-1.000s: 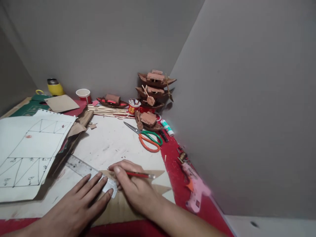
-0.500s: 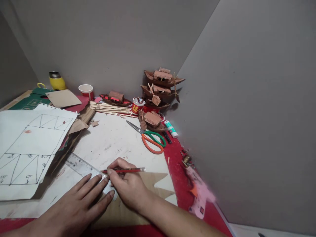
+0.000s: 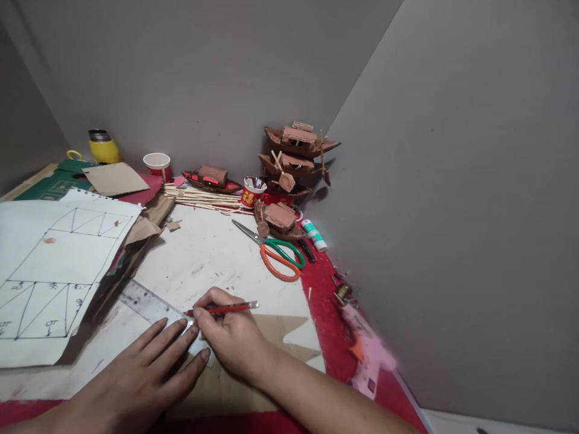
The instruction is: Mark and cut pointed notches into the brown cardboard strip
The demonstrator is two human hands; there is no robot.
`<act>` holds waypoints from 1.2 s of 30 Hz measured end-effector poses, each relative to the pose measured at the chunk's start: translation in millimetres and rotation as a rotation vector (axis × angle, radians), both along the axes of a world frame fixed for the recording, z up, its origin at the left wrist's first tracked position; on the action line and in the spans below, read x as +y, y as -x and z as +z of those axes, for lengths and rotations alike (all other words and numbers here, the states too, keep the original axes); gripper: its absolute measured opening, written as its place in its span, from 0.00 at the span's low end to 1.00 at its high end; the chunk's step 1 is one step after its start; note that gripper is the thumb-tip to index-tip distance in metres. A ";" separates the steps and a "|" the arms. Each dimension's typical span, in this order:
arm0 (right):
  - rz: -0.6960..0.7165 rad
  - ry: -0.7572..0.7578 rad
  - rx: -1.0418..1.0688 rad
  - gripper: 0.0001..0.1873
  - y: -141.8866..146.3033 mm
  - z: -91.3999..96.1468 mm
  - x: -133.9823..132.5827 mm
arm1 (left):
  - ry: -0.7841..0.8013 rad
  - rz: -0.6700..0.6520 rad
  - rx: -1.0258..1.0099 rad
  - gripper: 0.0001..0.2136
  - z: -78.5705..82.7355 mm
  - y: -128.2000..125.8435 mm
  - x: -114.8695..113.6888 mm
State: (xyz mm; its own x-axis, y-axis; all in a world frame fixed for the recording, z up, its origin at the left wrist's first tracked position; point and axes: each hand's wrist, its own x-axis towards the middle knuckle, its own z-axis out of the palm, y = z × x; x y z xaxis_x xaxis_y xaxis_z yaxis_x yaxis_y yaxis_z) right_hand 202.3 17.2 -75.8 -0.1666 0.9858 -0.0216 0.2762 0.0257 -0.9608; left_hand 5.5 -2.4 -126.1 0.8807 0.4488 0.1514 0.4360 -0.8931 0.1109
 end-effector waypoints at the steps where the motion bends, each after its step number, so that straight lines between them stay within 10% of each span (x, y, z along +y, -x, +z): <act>1: 0.002 0.004 -0.002 0.07 0.1 -0.4 0.1 | 0.001 0.002 -0.003 0.34 -0.1 0.1 0.0; 22: 0.163 -0.120 -0.230 0.09 -13.2 16.4 5.1 | 0.303 0.040 0.123 0.37 56.5 -9.4 6.4; 36: 0.181 -0.049 -0.318 0.08 -30.4 24.7 -5.9 | 0.280 0.012 0.092 0.43 35.7 -2.1 1.7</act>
State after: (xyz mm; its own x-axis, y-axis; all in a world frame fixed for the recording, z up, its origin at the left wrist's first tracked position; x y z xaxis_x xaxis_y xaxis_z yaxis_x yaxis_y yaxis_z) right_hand 232.7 11.2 -51.1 -0.3310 0.9421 -0.0536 0.5477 0.1456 -0.8239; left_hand 7.7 -0.7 -90.4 0.8796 0.4718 -0.0603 0.4656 -0.8281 0.3122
